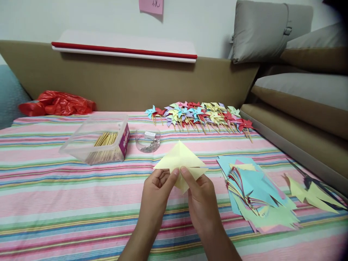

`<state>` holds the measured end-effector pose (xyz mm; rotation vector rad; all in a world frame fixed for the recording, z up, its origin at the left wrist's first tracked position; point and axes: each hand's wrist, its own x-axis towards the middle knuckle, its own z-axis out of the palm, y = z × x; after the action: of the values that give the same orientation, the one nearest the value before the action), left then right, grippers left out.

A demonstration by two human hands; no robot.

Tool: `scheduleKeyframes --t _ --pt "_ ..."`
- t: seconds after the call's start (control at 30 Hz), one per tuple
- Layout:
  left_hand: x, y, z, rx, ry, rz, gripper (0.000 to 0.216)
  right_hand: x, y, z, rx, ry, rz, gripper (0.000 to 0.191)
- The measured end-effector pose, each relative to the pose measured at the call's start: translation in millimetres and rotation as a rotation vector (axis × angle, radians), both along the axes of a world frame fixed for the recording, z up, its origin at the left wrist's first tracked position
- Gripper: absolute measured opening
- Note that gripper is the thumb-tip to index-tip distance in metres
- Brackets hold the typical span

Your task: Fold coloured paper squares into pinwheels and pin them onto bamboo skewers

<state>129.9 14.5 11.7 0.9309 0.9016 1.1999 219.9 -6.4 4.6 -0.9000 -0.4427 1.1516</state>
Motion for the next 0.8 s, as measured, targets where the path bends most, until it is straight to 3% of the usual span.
scheduleKeyframes --t 0.17,0.27,0.33,0.43,0.53,0.67,0.8 --pt "-0.7 -0.6 -1.4 -0.038 -0.024 0.020 0.022 0.4 -1.1 3.8 -0.019 -0.041 0.029 0.036" --pt "-5.0 3.4 -2.8 -0.102 -0.085 0.067 0.024 5.8 -3.1 2.6 0.055 -0.137 0.005 0.034" --pt "-9.3 7.3 -3.2 -0.141 -0.146 0.106 0.025 10.1 -4.7 -0.4 0.147 -0.299 -0.061 0.037" --pt "-14.9 12.1 -2.4 -0.171 -0.225 0.129 0.026 15.0 -6.5 -5.1 0.288 -0.735 -0.073 0.042" --pt "-16.8 12.8 -1.1 -0.182 -0.256 0.114 0.024 16.5 -6.6 -7.0 0.314 -1.044 -0.027 0.029" --pt "-15.5 10.4 -1.0 -0.185 -0.230 0.109 0.025 16.2 -6.0 -3.7 0.251 -0.996 -0.028 0.015" --pt "-13.3 9.3 -1.6 -0.159 -0.183 0.107 0.026 18.8 -6.2 1.3 0.178 -0.821 0.007 0.017"
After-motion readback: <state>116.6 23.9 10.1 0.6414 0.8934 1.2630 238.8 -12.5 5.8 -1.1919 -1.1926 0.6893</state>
